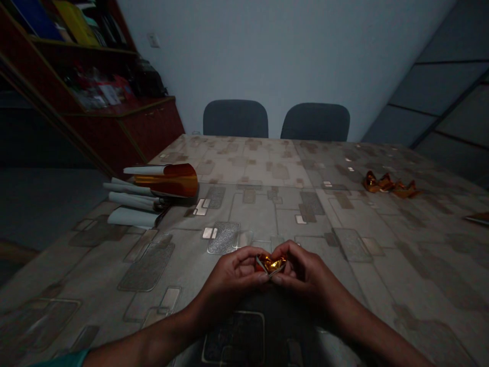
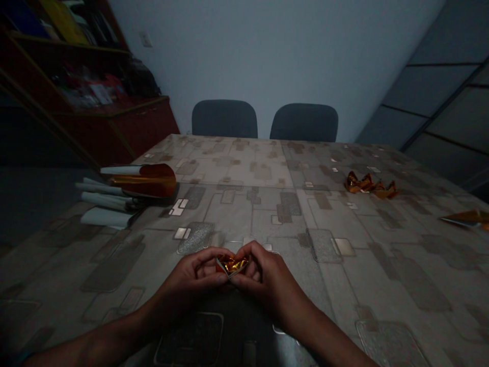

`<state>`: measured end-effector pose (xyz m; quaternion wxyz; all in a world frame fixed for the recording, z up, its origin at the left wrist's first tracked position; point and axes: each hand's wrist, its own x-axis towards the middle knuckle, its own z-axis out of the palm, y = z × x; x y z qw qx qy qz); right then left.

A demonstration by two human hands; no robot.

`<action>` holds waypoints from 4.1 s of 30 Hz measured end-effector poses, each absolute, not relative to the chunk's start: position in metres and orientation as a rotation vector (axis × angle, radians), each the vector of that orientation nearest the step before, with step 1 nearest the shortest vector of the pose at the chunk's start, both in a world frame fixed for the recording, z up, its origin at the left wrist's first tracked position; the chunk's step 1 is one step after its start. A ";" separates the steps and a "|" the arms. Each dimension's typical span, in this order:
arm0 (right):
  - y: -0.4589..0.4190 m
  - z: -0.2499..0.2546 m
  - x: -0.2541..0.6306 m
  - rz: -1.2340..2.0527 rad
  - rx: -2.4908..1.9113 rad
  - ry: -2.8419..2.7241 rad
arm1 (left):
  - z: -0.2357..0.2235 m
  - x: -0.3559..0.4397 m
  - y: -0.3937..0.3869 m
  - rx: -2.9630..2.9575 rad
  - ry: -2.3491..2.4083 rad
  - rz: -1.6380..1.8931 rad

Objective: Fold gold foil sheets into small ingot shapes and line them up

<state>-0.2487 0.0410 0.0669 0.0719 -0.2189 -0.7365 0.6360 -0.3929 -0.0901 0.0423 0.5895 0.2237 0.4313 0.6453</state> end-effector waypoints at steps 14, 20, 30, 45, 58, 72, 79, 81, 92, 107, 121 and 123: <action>0.045 0.077 -0.245 1.715 -0.619 -2.285 | 0.056 -0.387 -0.094 0.507 1.143 1.529; 0.043 0.078 -0.247 1.704 -0.578 -2.270 | 0.051 -0.389 -0.094 0.739 1.321 1.537; 0.036 0.067 -0.249 1.673 -0.647 -2.206 | 0.053 -0.392 -0.092 0.502 1.223 1.667; 0.027 0.071 -0.252 1.654 -0.651 -2.143 | 0.047 -0.386 -0.093 0.437 1.029 1.508; 0.036 0.074 -0.243 2.429 -0.568 -1.741 | 0.047 -0.391 -0.092 0.446 0.870 1.391; 0.031 0.064 -0.248 2.552 -0.768 -1.770 | 0.047 -0.386 -0.092 0.416 0.977 1.314; 0.031 0.060 -0.251 2.546 -0.848 -1.779 | 0.046 -0.387 -0.093 0.447 1.056 1.284; 0.030 0.059 -0.252 2.518 -0.873 -1.807 | 0.046 -0.386 -0.092 0.449 1.075 1.287; 0.022 0.061 -0.254 2.350 -0.881 -1.846 | 0.045 -0.379 -0.090 0.410 1.120 1.372; 0.024 0.052 -0.256 2.307 -0.869 -1.831 | 0.047 -0.380 -0.089 0.411 1.149 1.346; 0.037 0.055 -0.250 2.360 -0.728 -1.727 | 0.059 -0.392 -0.094 0.450 0.990 1.287; 0.038 0.055 -0.250 2.372 -0.695 -1.727 | 0.060 -0.392 -0.093 0.443 0.985 1.297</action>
